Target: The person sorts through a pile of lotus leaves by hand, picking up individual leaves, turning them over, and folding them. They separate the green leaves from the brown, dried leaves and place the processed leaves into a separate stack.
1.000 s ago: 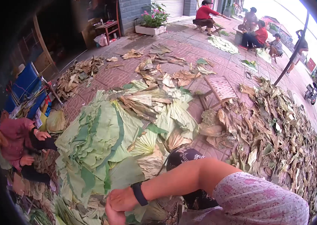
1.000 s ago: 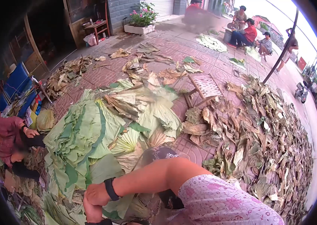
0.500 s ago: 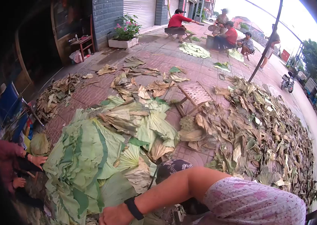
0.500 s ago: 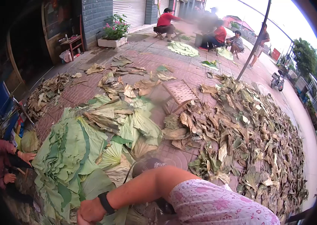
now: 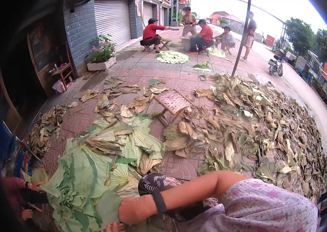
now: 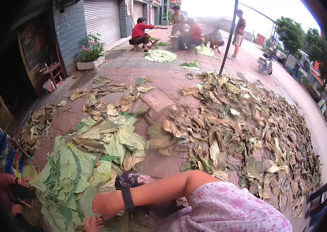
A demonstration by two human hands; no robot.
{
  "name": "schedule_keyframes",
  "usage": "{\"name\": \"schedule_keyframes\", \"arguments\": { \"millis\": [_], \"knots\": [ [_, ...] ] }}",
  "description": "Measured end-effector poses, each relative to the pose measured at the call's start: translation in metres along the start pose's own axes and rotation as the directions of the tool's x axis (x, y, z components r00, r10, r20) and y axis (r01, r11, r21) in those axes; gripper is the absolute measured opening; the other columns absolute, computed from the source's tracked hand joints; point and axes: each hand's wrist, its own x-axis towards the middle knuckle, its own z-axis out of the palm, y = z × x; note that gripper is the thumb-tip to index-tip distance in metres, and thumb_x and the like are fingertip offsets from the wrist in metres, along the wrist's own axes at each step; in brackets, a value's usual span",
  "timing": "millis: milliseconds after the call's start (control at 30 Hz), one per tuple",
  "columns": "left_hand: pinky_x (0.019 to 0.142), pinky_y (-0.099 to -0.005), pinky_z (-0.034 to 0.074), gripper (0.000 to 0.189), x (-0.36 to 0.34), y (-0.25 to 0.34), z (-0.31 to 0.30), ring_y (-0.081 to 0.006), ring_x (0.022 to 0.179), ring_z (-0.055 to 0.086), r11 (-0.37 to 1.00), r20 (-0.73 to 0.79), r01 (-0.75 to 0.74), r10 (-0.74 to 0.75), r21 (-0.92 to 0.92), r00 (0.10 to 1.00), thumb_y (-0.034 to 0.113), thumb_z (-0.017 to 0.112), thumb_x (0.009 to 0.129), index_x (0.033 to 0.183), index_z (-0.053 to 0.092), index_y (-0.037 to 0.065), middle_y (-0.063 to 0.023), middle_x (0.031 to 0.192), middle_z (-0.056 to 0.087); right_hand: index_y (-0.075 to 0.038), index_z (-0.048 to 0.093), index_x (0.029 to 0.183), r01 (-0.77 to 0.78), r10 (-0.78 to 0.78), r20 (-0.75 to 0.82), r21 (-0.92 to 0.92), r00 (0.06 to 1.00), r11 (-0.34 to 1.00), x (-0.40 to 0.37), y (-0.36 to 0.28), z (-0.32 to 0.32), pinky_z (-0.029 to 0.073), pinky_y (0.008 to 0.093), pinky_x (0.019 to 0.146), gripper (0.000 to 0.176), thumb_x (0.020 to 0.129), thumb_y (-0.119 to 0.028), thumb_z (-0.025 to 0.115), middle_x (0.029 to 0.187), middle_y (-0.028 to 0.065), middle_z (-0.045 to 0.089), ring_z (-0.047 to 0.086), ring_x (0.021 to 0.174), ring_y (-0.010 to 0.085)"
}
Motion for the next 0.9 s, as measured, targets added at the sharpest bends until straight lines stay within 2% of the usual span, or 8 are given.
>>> {"name": "schedule_keyframes", "arguments": {
  "millis": [100, 167, 333, 367, 467, 500, 600, 900],
  "knots": [
    [0.076, -0.0357, 0.054, 0.039, 0.002, -0.020, 0.036, -0.0196, 0.090, 0.066, 0.952, 0.241, -0.003, -0.074, 0.306, 0.968, 0.033, 0.056, 0.100, 0.121, 0.060, 0.001, -0.0079, 0.101, 0.068, 0.000, 0.068, 0.073, 0.029, -0.026, -0.051, 0.045, 0.998, 0.999, -0.028, -0.005, -0.032, 0.053, 0.0439, 0.062, 0.020, 0.068, -0.019, 0.067, 0.071, 0.0164, 0.067, 0.067, 0.071, 0.0361],
    [0.086, -0.0426, 0.052, 0.049, 0.012, -0.069, 0.066, -0.0301, 0.097, 0.067, 0.898, 0.361, 0.102, -0.273, 0.429, 0.891, 0.041, 0.049, 0.098, 0.125, 0.056, 0.001, -0.0134, 0.103, 0.070, 0.000, 0.066, 0.076, -0.019, 0.018, -0.068, -0.020, 0.998, 1.000, -0.044, -0.003, -0.054, 0.053, 0.0432, 0.063, 0.023, 0.073, -0.022, 0.068, 0.070, 0.0160, 0.066, 0.067, 0.072, 0.0355],
    [0.078, -0.0406, 0.054, 0.037, -0.031, -0.077, 0.142, -0.0277, 0.090, 0.067, 0.905, 0.574, 0.107, -0.349, 0.412, 0.740, 0.031, 0.058, 0.097, 0.120, 0.063, 0.003, -0.0116, 0.104, 0.070, -0.001, 0.062, 0.084, -0.217, 0.206, -0.134, -0.078, 0.969, 0.973, -0.082, 0.014, -0.033, 0.052, 0.0412, 0.073, 0.028, 0.074, -0.026, 0.072, 0.088, 0.0164, 0.067, 0.066, 0.090, 0.0318],
    [0.079, -0.0407, 0.054, 0.037, -0.030, -0.079, 0.149, -0.0280, 0.091, 0.067, 0.905, 0.584, 0.069, -0.328, 0.420, 0.743, 0.031, 0.058, 0.097, 0.120, 0.063, 0.003, -0.0118, 0.104, 0.070, -0.002, 0.063, 0.100, -0.224, 0.224, -0.033, -0.004, 0.974, 0.975, -0.096, 0.012, -0.036, 0.049, 0.0407, 0.089, 0.039, 0.072, -0.027, 0.075, 0.116, 0.0188, 0.063, 0.059, 0.113, 0.0307],
    [0.079, -0.0411, 0.054, 0.037, -0.017, -0.090, 0.163, -0.0287, 0.091, 0.066, 0.885, 0.582, -0.043, -0.268, 0.464, 0.768, 0.031, 0.058, 0.096, 0.120, 0.063, 0.003, -0.0122, 0.104, 0.070, -0.002, 0.059, 0.121, -0.119, 0.093, -0.277, -0.080, 0.956, 0.990, -0.131, 0.007, -0.002, 0.039, 0.0436, 0.108, 0.058, 0.072, -0.028, 0.077, 0.140, 0.0209, 0.048, 0.045, 0.132, 0.0316],
    [0.079, -0.0412, 0.054, 0.037, -0.013, -0.092, 0.165, -0.0289, 0.091, 0.066, 0.873, 0.576, -0.078, -0.248, 0.482, 0.779, 0.031, 0.058, 0.096, 0.120, 0.063, 0.003, -0.0124, 0.105, 0.070, -0.004, 0.050, 0.136, -0.135, 0.119, -0.183, -0.073, 0.976, 0.988, -0.139, 0.001, -0.002, 0.027, 0.0478, 0.117, 0.074, 0.073, -0.031, 0.077, 0.153, 0.0213, 0.034, 0.034, 0.141, 0.0336],
    [0.079, -0.0416, 0.053, 0.037, -0.003, -0.104, 0.170, -0.0296, 0.092, 0.066, 0.829, 0.553, -0.175, -0.183, 0.531, 0.813, 0.031, 0.058, 0.096, 0.120, 0.063, 0.003, -0.0129, 0.105, 0.070, -0.004, 0.052, 0.135, -0.086, 0.069, -0.302, -0.043, 0.951, 0.995, -0.148, 0.005, 0.008, 0.025, 0.0485, 0.118, 0.073, 0.075, -0.036, 0.078, 0.151, 0.0210, 0.035, 0.029, 0.144, 0.0340],
    [0.080, -0.0427, 0.053, 0.037, 0.017, -0.148, 0.171, -0.0318, 0.093, 0.066, 0.662, 0.508, -0.364, -0.028, 0.655, 0.861, 0.031, 0.058, 0.096, 0.120, 0.063, 0.004, -0.0143, 0.106, 0.070, -0.007, 0.051, 0.137, -0.063, 0.039, -0.295, -0.072, 0.955, 0.995, -0.143, 0.006, 0.010, 0.022, 0.0495, 0.119, 0.070, 0.078, -0.035, 0.076, 0.152, 0.0206, 0.033, 0.026, 0.145, 0.0346]
  ]
}}
